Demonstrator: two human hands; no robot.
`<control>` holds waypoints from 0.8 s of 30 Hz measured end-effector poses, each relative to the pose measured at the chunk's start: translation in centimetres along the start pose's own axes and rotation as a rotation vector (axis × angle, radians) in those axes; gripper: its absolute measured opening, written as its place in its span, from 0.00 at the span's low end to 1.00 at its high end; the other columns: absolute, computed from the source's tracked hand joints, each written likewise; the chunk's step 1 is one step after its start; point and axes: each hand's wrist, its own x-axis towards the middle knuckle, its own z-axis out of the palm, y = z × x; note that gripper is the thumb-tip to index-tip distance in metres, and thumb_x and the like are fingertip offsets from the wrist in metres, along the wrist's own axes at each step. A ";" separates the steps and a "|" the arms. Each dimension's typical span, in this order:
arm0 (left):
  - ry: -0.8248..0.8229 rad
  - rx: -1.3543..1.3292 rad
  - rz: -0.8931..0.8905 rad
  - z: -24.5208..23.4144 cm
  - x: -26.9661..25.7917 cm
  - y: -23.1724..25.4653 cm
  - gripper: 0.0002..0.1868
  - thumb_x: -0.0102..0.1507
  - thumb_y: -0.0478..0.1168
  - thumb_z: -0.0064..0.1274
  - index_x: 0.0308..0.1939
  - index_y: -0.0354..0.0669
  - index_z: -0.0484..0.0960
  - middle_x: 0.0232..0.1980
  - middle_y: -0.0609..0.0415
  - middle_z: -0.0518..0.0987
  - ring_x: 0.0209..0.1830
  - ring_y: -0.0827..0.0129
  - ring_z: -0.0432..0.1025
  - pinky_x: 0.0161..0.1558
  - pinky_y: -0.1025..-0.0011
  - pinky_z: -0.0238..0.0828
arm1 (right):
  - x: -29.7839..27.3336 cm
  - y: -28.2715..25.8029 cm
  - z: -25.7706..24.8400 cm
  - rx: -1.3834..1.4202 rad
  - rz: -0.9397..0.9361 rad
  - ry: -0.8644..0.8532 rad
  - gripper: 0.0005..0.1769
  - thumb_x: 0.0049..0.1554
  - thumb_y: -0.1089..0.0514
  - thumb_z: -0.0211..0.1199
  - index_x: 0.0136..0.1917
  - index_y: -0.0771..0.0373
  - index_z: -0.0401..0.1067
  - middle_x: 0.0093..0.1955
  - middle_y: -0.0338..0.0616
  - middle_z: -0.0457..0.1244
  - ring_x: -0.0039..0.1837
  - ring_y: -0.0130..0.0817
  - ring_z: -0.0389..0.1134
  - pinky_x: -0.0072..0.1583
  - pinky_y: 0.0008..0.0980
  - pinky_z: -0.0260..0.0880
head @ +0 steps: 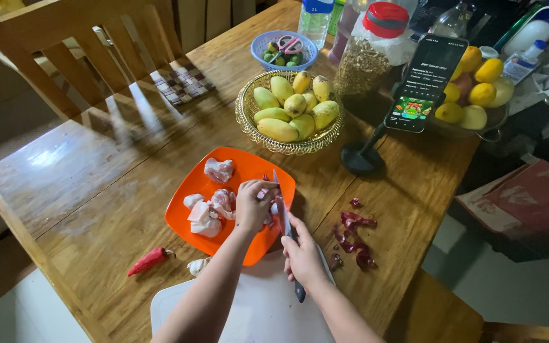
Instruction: Peeling garlic and a red onion, then chopping the onion on a cutting board at a dining table.
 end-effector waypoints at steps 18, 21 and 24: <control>-0.063 -0.275 -0.375 -3.7 2.4 0.1 0.12 0.66 0.42 0.55 0.53 0.47 0.79 0.31 0.60 0.73 0.33 0.69 0.66 0.39 0.66 0.67 | -2.8 -2.3 -1.6 0.003 -0.059 0.069 0.34 0.61 0.59 0.52 0.79 0.42 0.56 0.33 0.37 0.58 0.25 0.24 0.56 0.27 0.27 0.58; -0.012 -0.665 -0.420 -1.2 2.6 -6.2 0.12 0.74 0.46 0.50 0.55 0.42 0.79 0.37 0.66 0.70 0.37 0.78 0.64 0.40 0.76 0.64 | -3.8 -3.0 -0.8 -0.020 -0.087 0.082 0.34 0.60 0.59 0.52 0.79 0.41 0.56 0.33 0.37 0.58 0.25 0.25 0.56 0.27 0.28 0.58; 0.055 -0.858 -0.782 -3.7 3.6 0.7 0.14 0.69 0.51 0.50 0.51 0.47 0.74 0.27 0.63 0.63 0.22 0.76 0.55 0.22 0.76 0.51 | -4.7 -3.4 0.2 0.004 -0.126 0.051 0.33 0.61 0.58 0.52 0.79 0.42 0.57 0.32 0.38 0.57 0.25 0.25 0.56 0.26 0.28 0.58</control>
